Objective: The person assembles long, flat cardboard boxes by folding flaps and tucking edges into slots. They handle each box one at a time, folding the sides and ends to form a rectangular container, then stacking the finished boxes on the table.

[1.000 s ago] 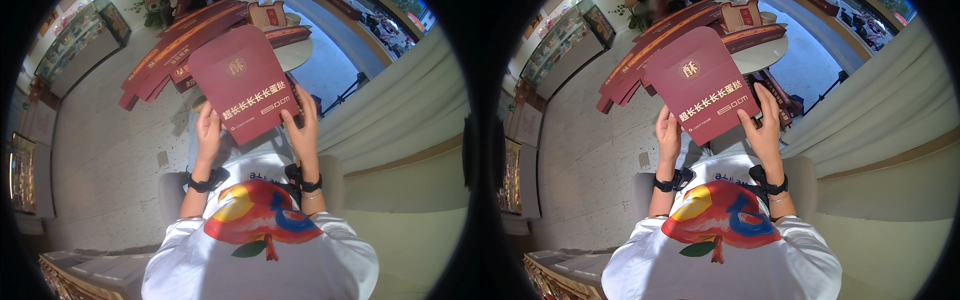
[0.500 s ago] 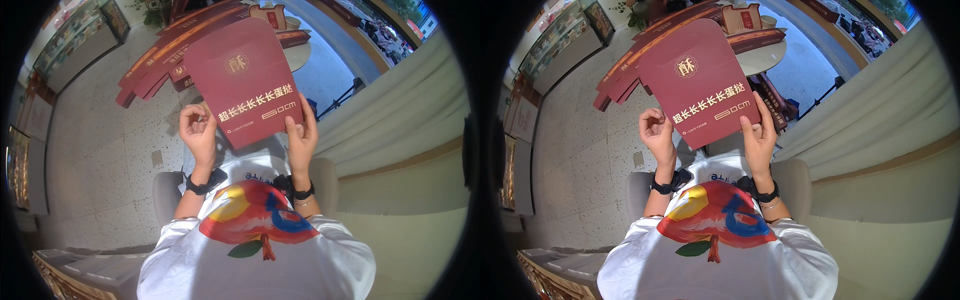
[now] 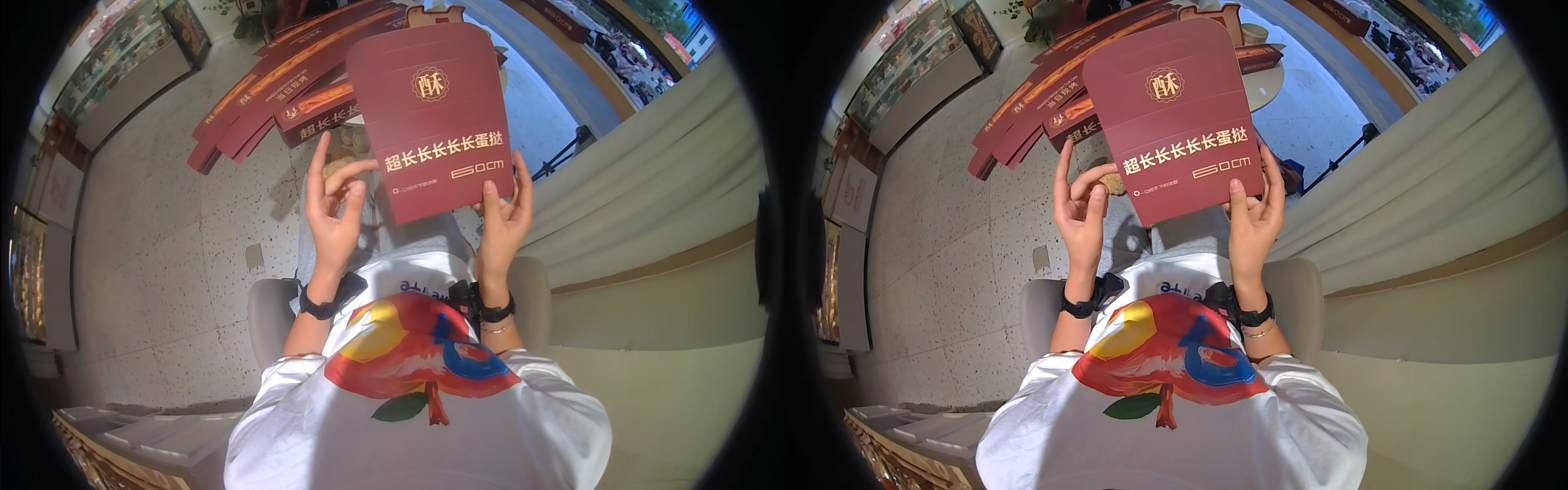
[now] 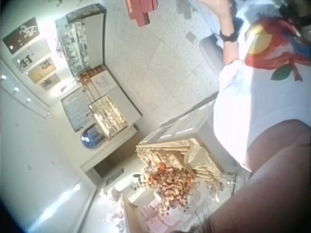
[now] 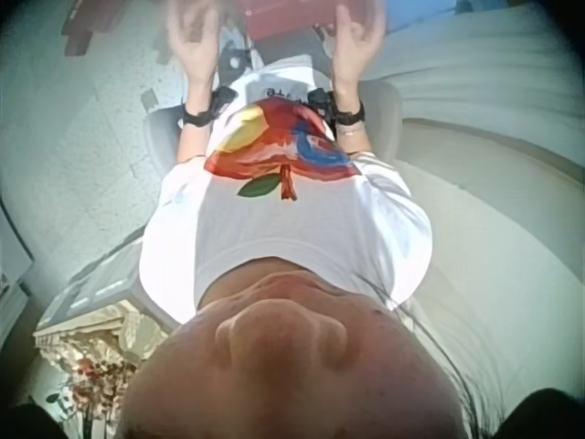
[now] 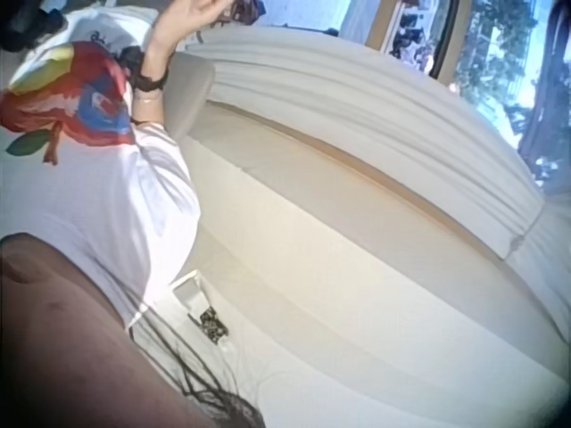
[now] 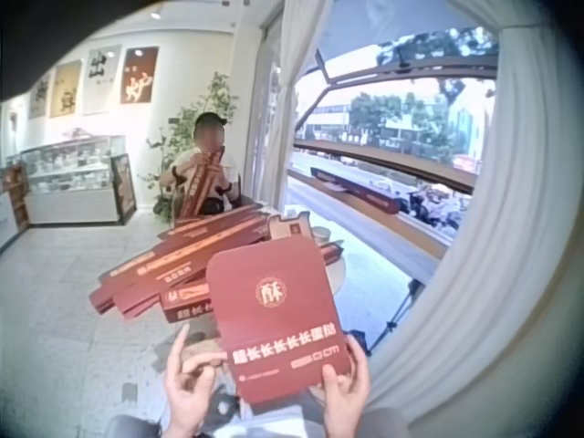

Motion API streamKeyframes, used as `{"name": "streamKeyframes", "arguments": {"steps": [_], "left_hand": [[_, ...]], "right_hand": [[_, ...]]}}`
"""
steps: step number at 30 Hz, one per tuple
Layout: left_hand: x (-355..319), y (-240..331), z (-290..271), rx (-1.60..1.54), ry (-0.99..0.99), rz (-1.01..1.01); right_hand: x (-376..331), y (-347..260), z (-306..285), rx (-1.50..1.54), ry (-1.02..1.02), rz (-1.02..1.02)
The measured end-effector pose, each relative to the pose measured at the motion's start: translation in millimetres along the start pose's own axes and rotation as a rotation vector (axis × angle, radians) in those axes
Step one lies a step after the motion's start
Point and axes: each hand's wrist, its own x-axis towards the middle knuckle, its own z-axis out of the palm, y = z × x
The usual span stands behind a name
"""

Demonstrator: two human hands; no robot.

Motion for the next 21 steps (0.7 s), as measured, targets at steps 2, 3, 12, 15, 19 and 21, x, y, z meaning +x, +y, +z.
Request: {"name": "streamKeyframes", "arguments": {"steps": [2, 3, 12, 15, 19, 21], "left_hand": [[0, 0, -2, 0.137, -0.059, 0.133], [0, 1, -2, 0.224, -0.103, 0.216], [-10, -10, 10, 0.307, -0.216, 0.282], [-12, -12, 8, 0.134, -0.246, 0.179], [-11, -8, 7, -0.091, -0.257, 0.029], [-9, -8, 7, -0.171, -0.247, -0.008]], "right_hand": [[0, -1, 0, 0.002, 0.005, 0.022], [0, -1, -1, 0.003, 0.008, 0.032], [2, 0, -5, 0.032, -0.117, 0.077], [8, -5, -14, 0.048, -0.234, 0.043], [15, 0, -19, -0.022, -0.324, -0.064], [15, -6, -19, -0.024, -0.349, -0.063]]}}
